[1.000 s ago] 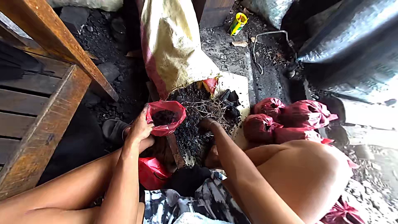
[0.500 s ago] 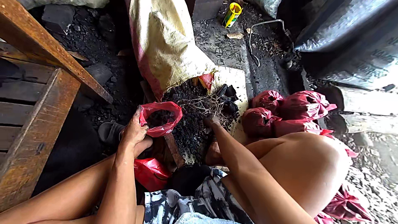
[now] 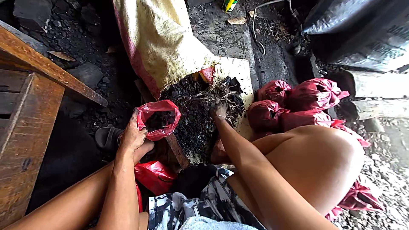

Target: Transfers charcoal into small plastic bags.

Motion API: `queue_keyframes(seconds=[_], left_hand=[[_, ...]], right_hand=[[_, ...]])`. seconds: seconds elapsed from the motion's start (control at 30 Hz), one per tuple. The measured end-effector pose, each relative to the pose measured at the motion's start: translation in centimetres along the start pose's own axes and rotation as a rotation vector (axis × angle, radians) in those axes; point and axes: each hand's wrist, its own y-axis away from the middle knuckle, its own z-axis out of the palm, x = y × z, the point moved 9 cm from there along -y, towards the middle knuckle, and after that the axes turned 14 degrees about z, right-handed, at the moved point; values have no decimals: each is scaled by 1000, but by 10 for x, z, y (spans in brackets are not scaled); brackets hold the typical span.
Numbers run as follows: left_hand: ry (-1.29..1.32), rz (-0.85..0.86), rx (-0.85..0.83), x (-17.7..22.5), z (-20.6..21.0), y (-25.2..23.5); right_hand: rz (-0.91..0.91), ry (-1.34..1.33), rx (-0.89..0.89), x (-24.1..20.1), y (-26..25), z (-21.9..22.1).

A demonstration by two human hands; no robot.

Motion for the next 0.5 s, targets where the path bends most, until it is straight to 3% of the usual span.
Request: queue_keyframes(seconds=[0.13,0.23,0.5], left_hand=[[-14,-21,7,-4,-5,1],[-8,-46,5,-7,-5,2],[-48,-70,-18,1,-5,1]], right_hand=[[5,241,-179,13,-16,17],[67,202,-218,27,-29,31],[122,152,-157,23,-19,22]])
